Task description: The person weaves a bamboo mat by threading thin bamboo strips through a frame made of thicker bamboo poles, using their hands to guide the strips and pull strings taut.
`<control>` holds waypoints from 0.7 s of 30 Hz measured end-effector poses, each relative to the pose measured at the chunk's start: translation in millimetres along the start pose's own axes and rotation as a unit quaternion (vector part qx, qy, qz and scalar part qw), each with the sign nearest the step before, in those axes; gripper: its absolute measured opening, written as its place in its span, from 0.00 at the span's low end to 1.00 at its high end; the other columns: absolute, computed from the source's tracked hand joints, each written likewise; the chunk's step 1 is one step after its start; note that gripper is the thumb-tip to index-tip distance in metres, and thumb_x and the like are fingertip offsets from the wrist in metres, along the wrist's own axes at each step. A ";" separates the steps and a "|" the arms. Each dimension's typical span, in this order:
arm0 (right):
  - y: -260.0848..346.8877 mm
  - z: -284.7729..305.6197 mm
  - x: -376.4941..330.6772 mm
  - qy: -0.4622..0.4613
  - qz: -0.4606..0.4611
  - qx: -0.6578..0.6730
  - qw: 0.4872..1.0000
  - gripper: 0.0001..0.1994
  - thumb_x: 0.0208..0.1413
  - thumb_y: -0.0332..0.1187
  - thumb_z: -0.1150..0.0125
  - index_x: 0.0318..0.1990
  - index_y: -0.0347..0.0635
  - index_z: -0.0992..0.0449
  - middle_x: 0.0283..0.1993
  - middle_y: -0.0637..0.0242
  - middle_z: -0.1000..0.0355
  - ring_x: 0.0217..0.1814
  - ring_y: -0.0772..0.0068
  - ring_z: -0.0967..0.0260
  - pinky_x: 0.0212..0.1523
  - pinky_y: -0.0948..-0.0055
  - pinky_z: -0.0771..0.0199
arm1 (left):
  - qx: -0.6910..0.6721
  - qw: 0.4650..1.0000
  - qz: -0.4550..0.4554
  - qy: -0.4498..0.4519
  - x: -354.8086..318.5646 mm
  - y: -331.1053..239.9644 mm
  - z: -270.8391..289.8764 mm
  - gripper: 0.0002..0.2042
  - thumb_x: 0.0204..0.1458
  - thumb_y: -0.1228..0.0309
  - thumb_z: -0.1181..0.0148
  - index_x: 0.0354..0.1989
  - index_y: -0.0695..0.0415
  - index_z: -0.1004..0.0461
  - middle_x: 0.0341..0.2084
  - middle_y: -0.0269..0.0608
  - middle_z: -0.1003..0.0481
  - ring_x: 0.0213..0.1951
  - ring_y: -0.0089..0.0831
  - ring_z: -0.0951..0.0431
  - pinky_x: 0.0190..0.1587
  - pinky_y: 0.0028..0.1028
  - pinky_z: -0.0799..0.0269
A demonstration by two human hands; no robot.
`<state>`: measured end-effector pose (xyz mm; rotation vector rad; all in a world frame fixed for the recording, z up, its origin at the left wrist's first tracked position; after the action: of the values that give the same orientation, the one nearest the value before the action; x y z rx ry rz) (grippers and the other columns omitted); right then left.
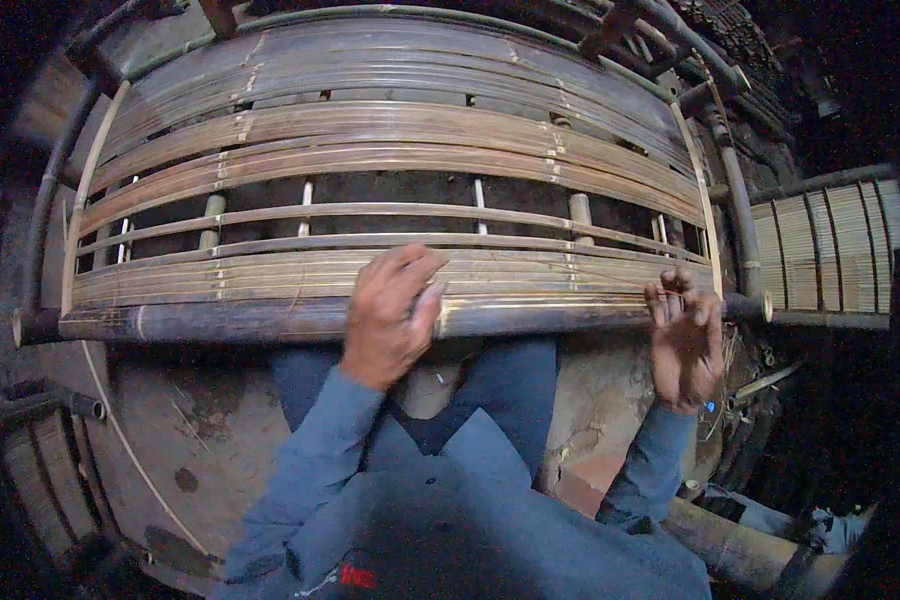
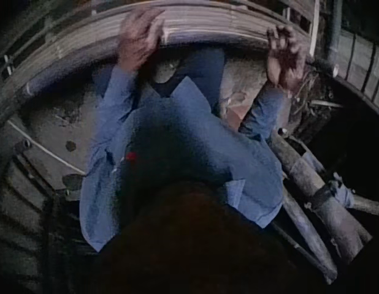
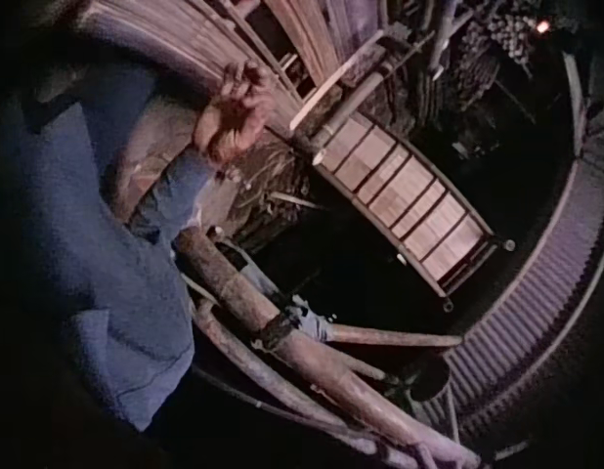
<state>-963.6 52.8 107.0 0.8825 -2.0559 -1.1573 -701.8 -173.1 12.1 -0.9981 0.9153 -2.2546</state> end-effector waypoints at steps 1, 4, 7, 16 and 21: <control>6.4 -8.9 -3.2 -0.069 0.017 0.027 0.997 0.14 0.70 0.43 0.51 0.33 0.47 0.33 0.51 0.59 0.29 0.63 0.55 0.36 0.73 0.41 0.49 | 0.062 0.998 -0.002 -0.006 8.1 -5.4 -16.6 0.17 0.51 0.72 0.36 0.51 0.58 0.22 0.49 0.48 0.23 0.53 0.47 0.25 0.57 0.42 0.31; 22.0 32.0 -20.2 -0.026 0.004 0.116 0.993 0.15 0.70 0.44 0.50 0.31 0.48 0.37 0.36 0.66 0.33 0.46 0.63 0.35 0.68 0.44 0.43 | 0.208 0.978 -0.011 -0.001 18.2 -9.0 -52.2 0.18 0.54 0.69 0.37 0.53 0.61 0.24 0.51 0.48 0.25 0.56 0.47 0.27 0.60 0.43 0.35; 25.0 37.9 -52.9 -0.080 -0.054 -0.101 0.990 0.18 0.67 0.45 0.42 0.30 0.45 0.37 0.25 0.68 0.40 0.30 0.68 0.39 0.52 0.55 0.33 | 0.269 0.962 -0.030 0.024 10.2 10.9 -65.2 0.16 0.56 0.67 0.39 0.51 0.62 0.23 0.50 0.48 0.25 0.55 0.46 0.27 0.57 0.42 0.35; 17.8 59.9 -113.4 -0.133 -0.059 -0.113 0.983 0.15 0.64 0.40 0.39 0.32 0.42 0.33 0.30 0.64 0.34 0.32 0.65 0.36 0.51 0.53 0.29 | 0.172 0.971 0.090 0.137 69.7 35.2 -63.9 0.11 0.58 0.67 0.44 0.42 0.59 0.19 0.42 0.56 0.21 0.43 0.56 0.21 0.46 0.48 0.27; 94.2 77.1 -86.1 -0.127 0.044 -0.059 0.989 0.07 0.65 0.36 0.42 0.38 0.42 0.28 0.54 0.63 0.31 0.45 0.65 0.35 0.52 0.67 0.33 | 0.110 0.991 0.053 0.061 83.0 60.8 -70.3 0.13 0.56 0.63 0.44 0.40 0.56 0.17 0.35 0.56 0.19 0.41 0.58 0.20 0.47 0.49 0.25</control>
<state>-995.7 194.4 141.3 0.6073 -2.1752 -1.3869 -796.1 -241.5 -32.2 -0.7055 0.7301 -2.2863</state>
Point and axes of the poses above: each hand's wrist, its own x-axis towards the middle knuckle, its own z-axis out of the back of the hand, y = z × x, the point moved 2 cm from there along x, towards the middle knuckle
